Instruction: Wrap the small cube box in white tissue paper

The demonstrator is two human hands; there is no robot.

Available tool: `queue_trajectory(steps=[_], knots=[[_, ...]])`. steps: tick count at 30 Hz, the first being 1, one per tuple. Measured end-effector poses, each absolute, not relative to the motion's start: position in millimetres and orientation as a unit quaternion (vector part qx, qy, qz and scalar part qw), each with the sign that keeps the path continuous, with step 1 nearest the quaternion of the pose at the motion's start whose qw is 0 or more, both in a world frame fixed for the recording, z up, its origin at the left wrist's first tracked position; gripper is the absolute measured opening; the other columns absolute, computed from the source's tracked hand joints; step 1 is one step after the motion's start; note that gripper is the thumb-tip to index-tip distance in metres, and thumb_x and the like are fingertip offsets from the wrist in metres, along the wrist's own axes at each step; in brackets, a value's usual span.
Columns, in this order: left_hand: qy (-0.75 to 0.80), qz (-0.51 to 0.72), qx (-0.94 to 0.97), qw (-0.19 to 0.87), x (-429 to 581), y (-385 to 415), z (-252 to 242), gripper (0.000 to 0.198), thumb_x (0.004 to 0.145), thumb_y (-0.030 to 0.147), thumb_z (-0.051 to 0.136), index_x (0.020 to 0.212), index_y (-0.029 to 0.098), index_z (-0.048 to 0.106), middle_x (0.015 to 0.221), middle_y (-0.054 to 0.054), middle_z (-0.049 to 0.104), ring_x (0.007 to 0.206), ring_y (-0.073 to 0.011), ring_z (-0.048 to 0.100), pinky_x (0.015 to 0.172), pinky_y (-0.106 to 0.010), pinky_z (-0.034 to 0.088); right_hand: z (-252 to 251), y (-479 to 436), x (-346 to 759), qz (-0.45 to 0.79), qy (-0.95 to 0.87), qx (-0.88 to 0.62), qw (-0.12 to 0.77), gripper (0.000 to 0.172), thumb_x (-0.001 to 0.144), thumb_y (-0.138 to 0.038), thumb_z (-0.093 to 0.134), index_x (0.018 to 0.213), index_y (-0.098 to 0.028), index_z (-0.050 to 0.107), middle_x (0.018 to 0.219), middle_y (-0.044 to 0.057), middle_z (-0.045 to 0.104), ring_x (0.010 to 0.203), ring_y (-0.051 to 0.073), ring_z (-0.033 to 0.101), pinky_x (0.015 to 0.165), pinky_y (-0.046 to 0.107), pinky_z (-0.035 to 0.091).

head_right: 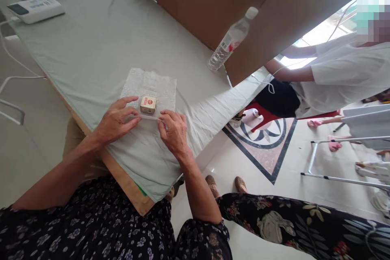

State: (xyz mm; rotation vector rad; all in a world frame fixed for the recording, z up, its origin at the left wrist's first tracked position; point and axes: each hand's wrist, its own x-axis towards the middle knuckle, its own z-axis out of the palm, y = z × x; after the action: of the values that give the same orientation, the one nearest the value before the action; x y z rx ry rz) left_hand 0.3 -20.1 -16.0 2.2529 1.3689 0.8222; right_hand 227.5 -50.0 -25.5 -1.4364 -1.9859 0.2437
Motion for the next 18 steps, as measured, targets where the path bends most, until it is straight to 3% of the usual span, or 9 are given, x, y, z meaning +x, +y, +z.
queue_trajectory(steps=[5,10,14,18], knots=[[0.492,0.331,0.765,0.252,6.4,0.2,-5.8,0.015,0.088,0.032,0.062,0.087,0.02,0.071,0.144,-0.012,0.065,0.134,-0.0296,0.062,0.113,-0.048,0.051,-17.9,-28.8,232.6,0.157,-0.726,-0.562,0.365,0.012,0.096,-0.033,0.062,0.089,-0.025,0.068,0.116,0.008,0.078,0.111,0.025,0.072,0.101,0.044,0.05],[0.501,0.35,0.729,0.309,16.9,19.8,-5.7,0.02,0.086,0.04,0.064,0.087,0.02,0.069,0.136,-0.011,0.071,0.123,-0.0286,0.067,0.093,-0.039,0.058,-17.3,1.3,233.6,0.262,-0.708,-0.533,0.383,0.017,0.09,-0.041,0.067,0.085,-0.025,0.067,0.122,0.007,0.076,0.115,0.024,0.07,0.102,0.041,0.052],[0.508,0.373,0.688,0.36,22.3,24.8,-9.5,0.028,0.084,0.048,0.068,0.085,0.02,0.069,0.119,-0.009,0.078,0.099,-0.0231,0.072,0.088,-0.036,0.056,-25.9,11.3,231.4,0.356,-0.663,-0.515,0.411,0.021,0.087,-0.04,0.069,0.077,-0.022,0.065,0.117,0.008,0.077,0.106,0.022,0.072,0.094,0.037,0.054],[0.496,0.389,0.675,0.384,22.5,22.3,-9.7,0.029,0.081,0.049,0.071,0.08,0.02,0.069,0.111,-0.008,0.079,0.098,-0.0226,0.072,0.087,-0.035,0.055,-28.0,7.7,228.9,0.385,-0.635,-0.516,0.427,0.02,0.084,-0.039,0.069,0.076,-0.021,0.064,0.109,0.007,0.078,0.09,0.017,0.071,0.084,0.032,0.054]])
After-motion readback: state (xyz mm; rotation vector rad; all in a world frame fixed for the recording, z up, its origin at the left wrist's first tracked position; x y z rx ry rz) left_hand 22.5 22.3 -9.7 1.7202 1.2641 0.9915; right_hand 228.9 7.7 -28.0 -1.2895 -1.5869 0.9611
